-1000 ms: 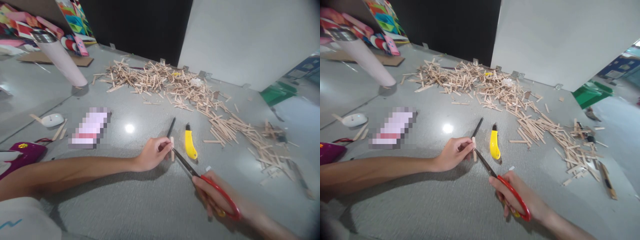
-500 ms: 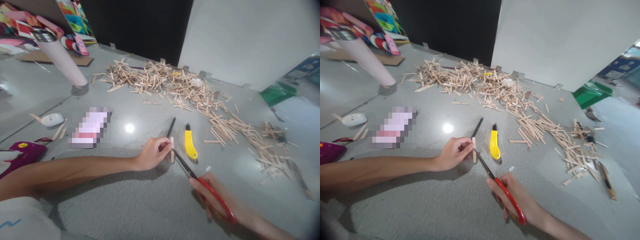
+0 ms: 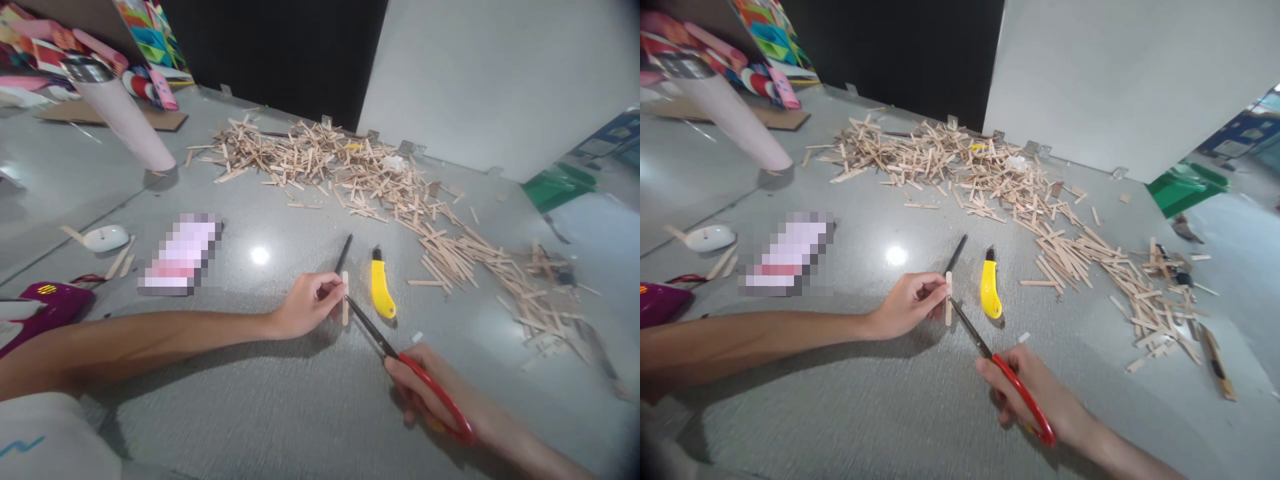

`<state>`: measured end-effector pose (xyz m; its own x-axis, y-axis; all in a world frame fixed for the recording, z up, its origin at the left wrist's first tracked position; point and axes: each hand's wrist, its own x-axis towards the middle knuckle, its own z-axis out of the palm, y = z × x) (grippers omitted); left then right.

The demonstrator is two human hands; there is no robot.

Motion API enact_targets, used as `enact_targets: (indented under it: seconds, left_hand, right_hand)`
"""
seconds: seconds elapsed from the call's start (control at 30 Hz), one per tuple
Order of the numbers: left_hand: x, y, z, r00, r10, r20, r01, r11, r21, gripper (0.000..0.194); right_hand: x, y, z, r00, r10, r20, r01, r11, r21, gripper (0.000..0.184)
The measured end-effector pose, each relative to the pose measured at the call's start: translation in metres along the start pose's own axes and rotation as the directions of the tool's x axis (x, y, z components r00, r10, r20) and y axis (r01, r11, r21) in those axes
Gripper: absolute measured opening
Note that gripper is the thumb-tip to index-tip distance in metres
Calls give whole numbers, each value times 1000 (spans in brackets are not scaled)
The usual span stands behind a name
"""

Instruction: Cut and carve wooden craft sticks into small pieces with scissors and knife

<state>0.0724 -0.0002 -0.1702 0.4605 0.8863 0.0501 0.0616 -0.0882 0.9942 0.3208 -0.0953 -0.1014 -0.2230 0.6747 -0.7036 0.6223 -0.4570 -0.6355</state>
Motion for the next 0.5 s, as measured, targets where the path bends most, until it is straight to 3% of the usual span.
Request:
enact_targets:
  seconds: [0.5]
  left_hand:
    - [1, 3, 0, 1000, 21, 16, -22, 996, 88, 41]
  right_hand:
    - [8, 14, 5, 998, -66, 3, 65, 997, 46, 79]
